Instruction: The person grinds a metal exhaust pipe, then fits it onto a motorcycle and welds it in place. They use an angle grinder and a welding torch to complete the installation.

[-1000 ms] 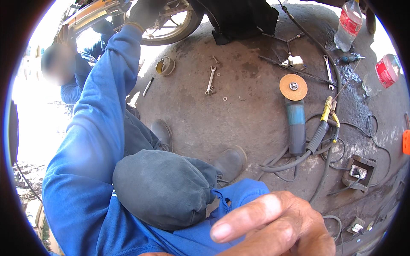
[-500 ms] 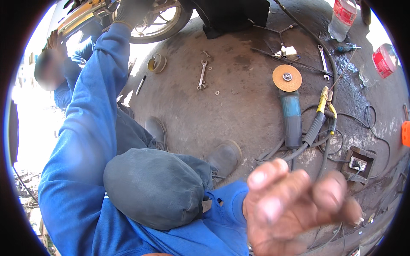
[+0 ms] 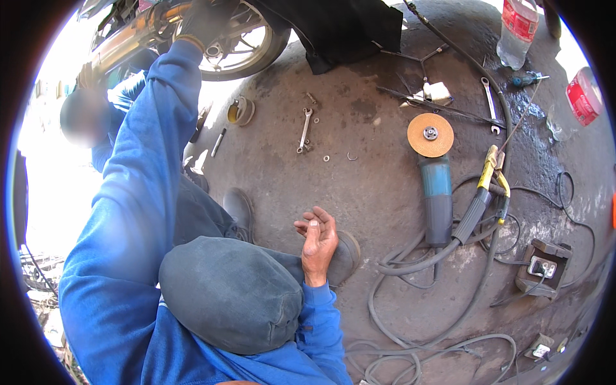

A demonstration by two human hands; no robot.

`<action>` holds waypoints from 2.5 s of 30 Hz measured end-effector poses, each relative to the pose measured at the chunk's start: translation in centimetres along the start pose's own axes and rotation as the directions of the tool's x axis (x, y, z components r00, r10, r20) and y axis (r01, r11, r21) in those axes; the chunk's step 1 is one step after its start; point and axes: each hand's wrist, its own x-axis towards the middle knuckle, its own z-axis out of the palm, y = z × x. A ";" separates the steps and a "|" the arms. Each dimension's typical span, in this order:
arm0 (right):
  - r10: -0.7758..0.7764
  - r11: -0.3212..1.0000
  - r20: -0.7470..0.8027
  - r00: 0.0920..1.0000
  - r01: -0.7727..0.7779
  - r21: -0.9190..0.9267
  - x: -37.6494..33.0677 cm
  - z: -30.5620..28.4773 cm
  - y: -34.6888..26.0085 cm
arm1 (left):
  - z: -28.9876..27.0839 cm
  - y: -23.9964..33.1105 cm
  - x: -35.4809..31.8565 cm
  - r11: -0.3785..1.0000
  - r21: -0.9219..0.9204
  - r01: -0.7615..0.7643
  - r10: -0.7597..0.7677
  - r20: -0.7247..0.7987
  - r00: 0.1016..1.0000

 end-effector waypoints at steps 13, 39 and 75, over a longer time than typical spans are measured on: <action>-0.004 0.957 0.084 0.996 0.028 -0.290 1.2 -0.1 1.3 | -0.5 0.2 1.3 0.985 -0.021 -0.171 0.172 0.131 0.976; -0.219 0.421 0.421 0.880 0.474 -0.774 14.4 9.7 -21.1 | -0.7 0.1 1.9 0.892 -0.416 0.180 -0.038 0.326 0.944; 0.224 0.632 0.125 0.966 -0.242 0.737 26.2 33.9 -10.8 | -11.0 24.7 -9.5 -0.506 0.847 -0.162 0.514 0.447 0.732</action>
